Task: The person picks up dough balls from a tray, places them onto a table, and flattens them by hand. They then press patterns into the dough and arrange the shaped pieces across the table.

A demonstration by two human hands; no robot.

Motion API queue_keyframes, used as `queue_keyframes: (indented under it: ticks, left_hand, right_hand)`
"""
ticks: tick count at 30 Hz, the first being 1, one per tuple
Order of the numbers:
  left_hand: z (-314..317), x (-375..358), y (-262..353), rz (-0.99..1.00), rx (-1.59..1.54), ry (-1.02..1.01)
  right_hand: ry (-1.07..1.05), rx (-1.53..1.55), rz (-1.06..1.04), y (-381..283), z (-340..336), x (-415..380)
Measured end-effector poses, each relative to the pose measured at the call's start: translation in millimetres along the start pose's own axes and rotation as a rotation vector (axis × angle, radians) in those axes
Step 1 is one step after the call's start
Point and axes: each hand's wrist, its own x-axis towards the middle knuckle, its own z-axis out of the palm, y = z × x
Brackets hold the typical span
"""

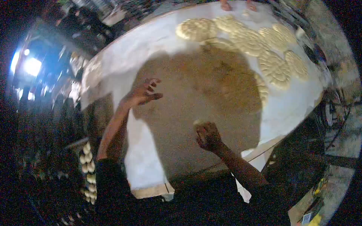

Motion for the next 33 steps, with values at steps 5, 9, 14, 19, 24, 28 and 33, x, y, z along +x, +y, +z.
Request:
queue_keyframes:
  ticks: [5, 9, 14, 19, 24, 28, 33]
  left_hand:
    - [169, 233, -10, -0.02, -0.202, 0.177]
    - [207, 280, 79, -0.039, 0.292, 0.542]
    - [221, 280, 66, 0.058, -0.139, 0.446]
    - [252, 183, -1, -0.091, -0.065, 0.357]
    - [249, 10, 74, 0.042, -0.463, 0.319]
    - [233, -90, 112, 0.517, -0.066, 0.401]
    - [187, -197, 103, 0.159, -0.055, 0.282]
  right_hand:
    - [-0.183, -0.264, 0.212, 97, -93, -101]
    - [-0.04, -0.345, 0.298, 128, -108, -117]
    - [0.051, -0.123, 0.374, 128, -119, -105]
    - [0.076, -0.328, 0.348, 132, -101, -113]
    - [0.104, 0.448, 0.594, 81, -100, -79]
    - [0.126, 1.078, 0.442, -14, -40, -57]
    - [0.15, 0.998, 0.592, -64, -64, -61]
